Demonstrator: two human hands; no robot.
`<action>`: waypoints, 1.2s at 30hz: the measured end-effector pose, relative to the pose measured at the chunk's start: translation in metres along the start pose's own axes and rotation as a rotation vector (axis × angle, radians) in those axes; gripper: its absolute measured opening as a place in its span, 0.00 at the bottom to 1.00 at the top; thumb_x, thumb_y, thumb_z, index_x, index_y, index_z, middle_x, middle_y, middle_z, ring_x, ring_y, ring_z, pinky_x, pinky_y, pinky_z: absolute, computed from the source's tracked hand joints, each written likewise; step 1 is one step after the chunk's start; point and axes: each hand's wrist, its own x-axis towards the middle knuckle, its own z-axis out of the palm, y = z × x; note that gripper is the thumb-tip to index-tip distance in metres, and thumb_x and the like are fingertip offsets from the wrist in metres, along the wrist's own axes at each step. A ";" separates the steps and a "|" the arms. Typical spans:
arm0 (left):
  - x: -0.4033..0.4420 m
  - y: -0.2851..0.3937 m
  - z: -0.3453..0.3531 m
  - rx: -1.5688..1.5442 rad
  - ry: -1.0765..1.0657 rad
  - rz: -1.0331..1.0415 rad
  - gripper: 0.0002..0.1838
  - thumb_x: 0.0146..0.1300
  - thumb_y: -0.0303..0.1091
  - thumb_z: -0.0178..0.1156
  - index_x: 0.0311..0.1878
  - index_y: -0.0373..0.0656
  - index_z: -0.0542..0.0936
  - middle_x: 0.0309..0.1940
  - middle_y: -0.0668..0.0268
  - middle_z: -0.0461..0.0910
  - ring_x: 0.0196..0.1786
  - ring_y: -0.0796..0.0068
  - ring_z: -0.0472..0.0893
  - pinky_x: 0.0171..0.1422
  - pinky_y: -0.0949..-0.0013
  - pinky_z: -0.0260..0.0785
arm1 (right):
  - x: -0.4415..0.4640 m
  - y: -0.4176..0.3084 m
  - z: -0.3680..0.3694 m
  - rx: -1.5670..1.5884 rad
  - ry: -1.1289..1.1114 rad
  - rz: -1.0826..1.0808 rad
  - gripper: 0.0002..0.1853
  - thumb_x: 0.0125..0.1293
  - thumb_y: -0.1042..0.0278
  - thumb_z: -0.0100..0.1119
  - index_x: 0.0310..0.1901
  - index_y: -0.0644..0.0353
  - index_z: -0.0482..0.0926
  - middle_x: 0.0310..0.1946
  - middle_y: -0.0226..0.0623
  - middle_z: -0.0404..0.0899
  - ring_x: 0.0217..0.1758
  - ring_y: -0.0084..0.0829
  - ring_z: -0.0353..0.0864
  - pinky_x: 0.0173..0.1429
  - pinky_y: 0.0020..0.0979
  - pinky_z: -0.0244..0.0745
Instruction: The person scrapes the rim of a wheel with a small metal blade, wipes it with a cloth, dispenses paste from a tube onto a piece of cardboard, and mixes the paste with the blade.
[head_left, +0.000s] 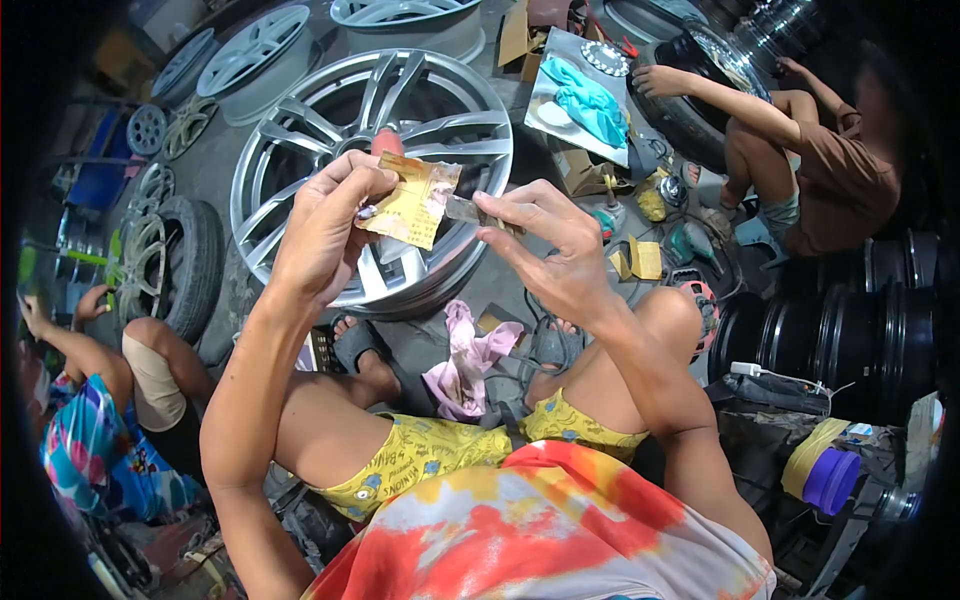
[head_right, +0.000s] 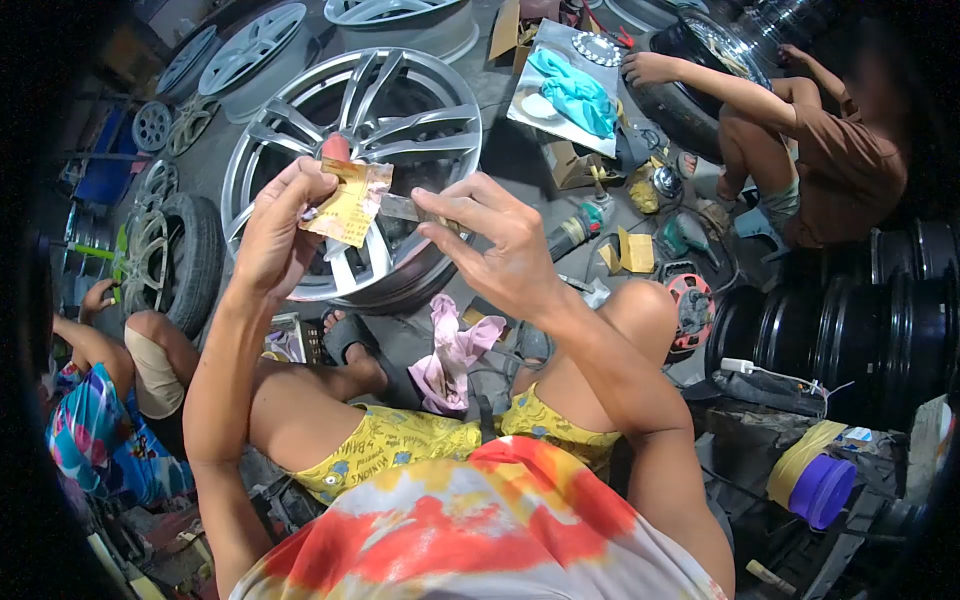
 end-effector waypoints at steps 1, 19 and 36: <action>0.001 0.000 -0.001 0.020 0.003 0.038 0.03 0.68 0.28 0.61 0.38 0.41 0.79 0.34 0.69 0.80 0.36 0.83 0.80 0.44 0.75 0.78 | -0.001 0.000 -0.002 0.006 -0.001 -0.001 0.18 0.59 0.80 0.72 0.53 0.62 0.87 0.38 0.39 0.83 0.38 0.33 0.83 0.44 0.30 0.78; 0.002 0.000 -0.001 0.411 0.053 0.307 0.03 0.66 0.26 0.61 0.40 0.38 0.81 0.44 0.64 0.84 0.43 0.81 0.82 0.47 0.73 0.78 | 0.006 -0.008 -0.003 -0.034 -0.098 -0.001 0.15 0.63 0.80 0.69 0.52 0.61 0.88 0.34 0.38 0.83 0.36 0.28 0.83 0.41 0.27 0.76; 0.003 -0.003 0.002 0.352 0.006 0.256 0.04 0.67 0.27 0.62 0.41 0.36 0.82 0.39 0.64 0.84 0.37 0.84 0.82 0.42 0.78 0.75 | 0.007 -0.006 -0.008 0.058 -0.104 0.068 0.13 0.67 0.77 0.67 0.52 0.62 0.88 0.35 0.35 0.84 0.36 0.23 0.80 0.41 0.25 0.72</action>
